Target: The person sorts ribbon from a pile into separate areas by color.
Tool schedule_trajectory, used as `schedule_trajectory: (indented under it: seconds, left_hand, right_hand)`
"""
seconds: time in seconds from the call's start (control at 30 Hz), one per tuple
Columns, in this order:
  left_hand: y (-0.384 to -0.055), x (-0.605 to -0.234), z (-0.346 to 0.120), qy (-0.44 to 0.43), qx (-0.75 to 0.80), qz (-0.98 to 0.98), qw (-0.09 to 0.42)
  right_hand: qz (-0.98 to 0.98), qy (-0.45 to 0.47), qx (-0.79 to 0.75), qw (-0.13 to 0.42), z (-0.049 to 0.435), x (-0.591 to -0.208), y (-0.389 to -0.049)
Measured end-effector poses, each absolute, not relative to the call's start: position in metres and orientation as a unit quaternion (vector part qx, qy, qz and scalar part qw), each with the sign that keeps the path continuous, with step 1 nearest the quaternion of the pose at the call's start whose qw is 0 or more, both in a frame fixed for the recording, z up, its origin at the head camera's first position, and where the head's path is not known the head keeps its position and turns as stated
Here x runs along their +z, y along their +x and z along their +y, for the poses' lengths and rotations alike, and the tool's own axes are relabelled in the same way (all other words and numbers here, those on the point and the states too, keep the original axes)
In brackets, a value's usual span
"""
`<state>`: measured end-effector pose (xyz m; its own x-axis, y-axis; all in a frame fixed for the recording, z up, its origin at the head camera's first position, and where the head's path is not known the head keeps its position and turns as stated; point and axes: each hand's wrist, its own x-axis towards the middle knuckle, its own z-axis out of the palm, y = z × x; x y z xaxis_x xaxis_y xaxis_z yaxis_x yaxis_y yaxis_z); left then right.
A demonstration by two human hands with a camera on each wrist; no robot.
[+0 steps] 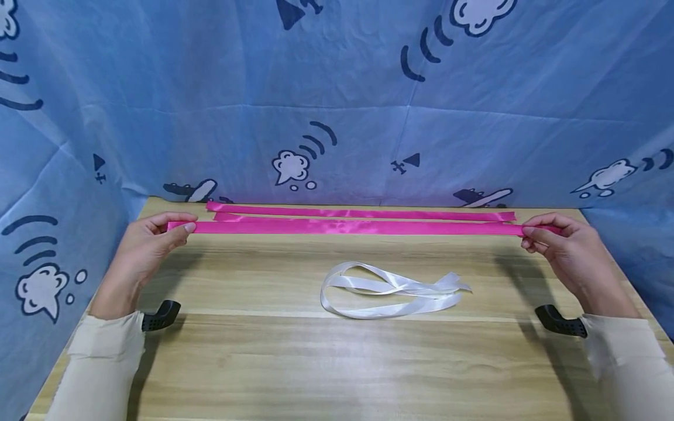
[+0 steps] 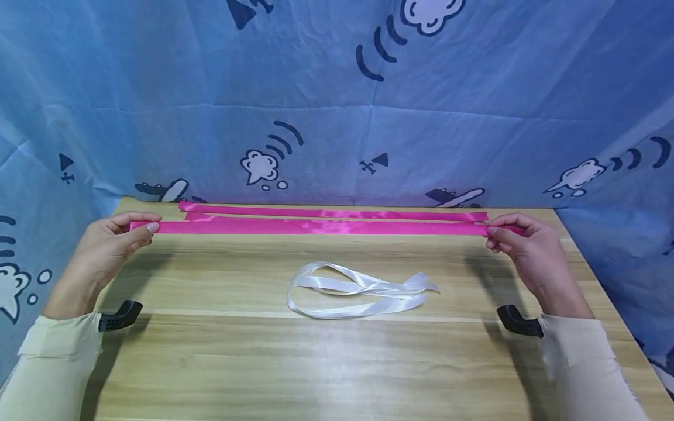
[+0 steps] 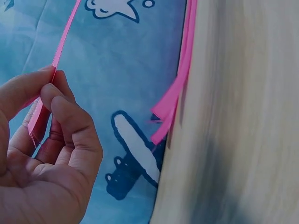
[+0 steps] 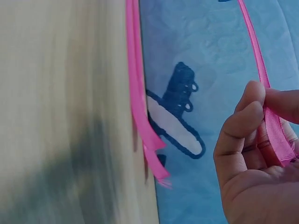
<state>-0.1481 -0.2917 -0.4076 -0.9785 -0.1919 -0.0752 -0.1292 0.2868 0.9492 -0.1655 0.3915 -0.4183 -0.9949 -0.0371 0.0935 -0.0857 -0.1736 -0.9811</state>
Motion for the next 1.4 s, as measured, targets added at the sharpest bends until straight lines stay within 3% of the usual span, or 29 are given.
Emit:
schedule_trajectory:
  seconds: [0.53,0.97,1.4]
  left_hand:
    - [-0.164,-0.433,-0.301,0.095,-0.507,-0.857,-0.012]
    - [-0.182,-0.432,-0.291,0.105,-0.471,-0.875,-0.034]
    - [-0.2,-0.439,-0.282,0.119,-0.493,-0.858,-0.074]
  right_hand:
    - [-0.708,-0.036,0.705,-0.011,0.378,-0.428,-0.176]
    - [-0.868,-0.116,0.482,-0.022,0.369,-0.435,-0.192]
    - [-0.885,-0.14,0.444,-0.024,0.366,-0.451,-0.202]
